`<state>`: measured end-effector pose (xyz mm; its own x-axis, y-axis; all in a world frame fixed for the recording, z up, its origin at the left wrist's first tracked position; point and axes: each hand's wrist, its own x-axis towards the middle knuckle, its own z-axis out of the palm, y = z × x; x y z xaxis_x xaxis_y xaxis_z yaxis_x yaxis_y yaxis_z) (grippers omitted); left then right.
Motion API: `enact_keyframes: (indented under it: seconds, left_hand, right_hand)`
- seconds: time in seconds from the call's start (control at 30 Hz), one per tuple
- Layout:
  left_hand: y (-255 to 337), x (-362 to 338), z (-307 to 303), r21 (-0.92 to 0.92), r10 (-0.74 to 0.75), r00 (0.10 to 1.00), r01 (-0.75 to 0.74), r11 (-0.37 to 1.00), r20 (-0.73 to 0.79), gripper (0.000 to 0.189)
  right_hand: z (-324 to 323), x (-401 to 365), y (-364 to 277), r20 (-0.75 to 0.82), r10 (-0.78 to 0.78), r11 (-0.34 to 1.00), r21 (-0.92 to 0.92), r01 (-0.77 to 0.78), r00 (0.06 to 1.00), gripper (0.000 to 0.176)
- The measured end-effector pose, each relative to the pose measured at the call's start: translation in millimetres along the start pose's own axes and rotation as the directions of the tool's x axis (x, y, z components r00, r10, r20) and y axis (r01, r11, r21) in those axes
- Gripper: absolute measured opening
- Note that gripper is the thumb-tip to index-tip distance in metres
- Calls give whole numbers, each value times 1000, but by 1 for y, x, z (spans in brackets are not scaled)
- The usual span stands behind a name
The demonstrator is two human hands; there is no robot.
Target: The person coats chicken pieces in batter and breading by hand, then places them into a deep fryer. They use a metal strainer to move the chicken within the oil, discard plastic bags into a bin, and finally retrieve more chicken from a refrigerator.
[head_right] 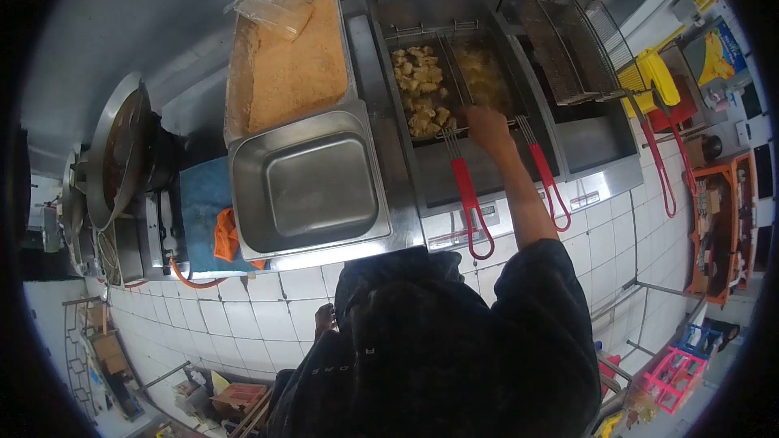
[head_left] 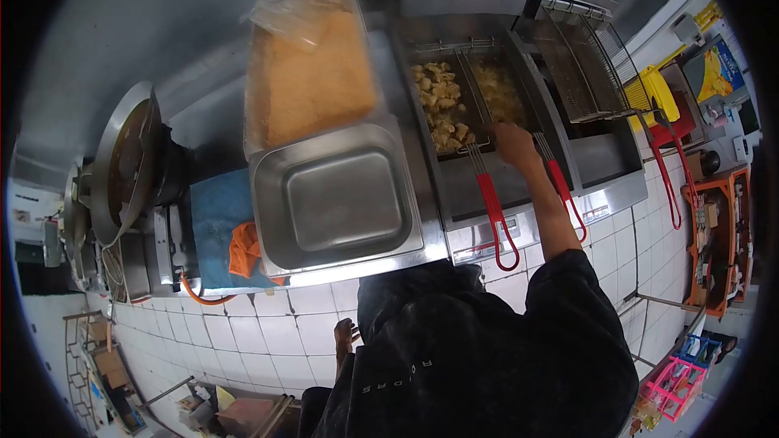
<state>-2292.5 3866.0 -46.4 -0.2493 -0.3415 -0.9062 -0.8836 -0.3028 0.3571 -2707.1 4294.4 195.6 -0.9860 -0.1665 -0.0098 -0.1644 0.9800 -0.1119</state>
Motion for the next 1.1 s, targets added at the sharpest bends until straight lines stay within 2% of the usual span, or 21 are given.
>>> enact_keyframes:
  seconds: [0.2, 0.3, 0.33, 0.37, 0.43, 0.47, 0.57, 0.67, 0.77, 0.83, 0.9, 0.97, 1.03, 1.1]
  left_hand:
    - [-10, 8, 8, -22, 35, 999, -35, 999, -18, 23]
    - [-40, 37, 5, 112, 223, 974, -227, 967, 49, 24]
    - [-33, 29, 8, 232, 253, 967, -256, 939, 42, 24]
    - [-25, 20, 10, 349, 282, 959, -277, 895, 36, 24]
    - [-12, 1, 18, 353, 216, 976, -196, 915, -18, 23]
    - [-13, 2, 16, 307, 211, 977, -207, 929, 19, 22]
    - [-16, 9, 15, -95, 35, 999, -36, 995, -16, 22]
    - [-19, 9, 13, -117, 24, 999, -28, 993, -32, 22]
    - [-16, -6, 17, -78, 9, 997, -15, 997, -72, 22]
    - [-34, 16, 9, 212, 252, 965, -261, 942, 68, 27]
    - [-28, 17, 13, 162, 81, 995, -89, 983, 56, 36]
    - [-36, 27, 10, 161, 169, 984, -176, 971, 55, 37]
    - [-30, 21, 13, -31, 75, 997, -75, 997, 22, 37]
    - [-19, 11, 13, -85, 39, 999, -41, 996, -23, 37]
  right_hand:
    - [-56, -28, -8, 137, -69, 997, 27, 66, 988, 39]
    - [-68, -31, -12, 185, -55, 997, -43, 64, 981, 39]
    - [-58, -28, -9, 198, -30, 997, -64, 44, 980, 39]
    - [-47, -24, -6, 210, -4, 996, -85, 22, 978, 38]
    - [-21, -12, -1, 208, -20, 986, -160, 54, 978, 34]
    - [-8, -8, 1, 209, -28, 977, -199, 70, 978, 31]
    - [17, -2, 6, 152, 28, 991, -133, -8, 988, 35]
    - [-9, -1, 1, 103, 26, 998, -60, -20, 994, 35]
    - [-57, 4, -19, -45, 22, 999, 32, -21, 999, 35]
    - [-52, 23, -18, -97, 37, 998, 59, -32, 995, 36]
    - [-38, 48, -15, -107, 62, 996, 72, -54, 992, 37]
    - [-12, 71, -13, -75, 93, 994, 67, -88, 993, 39]
    - [12, 78, -15, -59, 76, 997, 28, -74, 995, 40]
    - [22, 83, -17, 0, 66, 997, -27, -66, 998, 41]
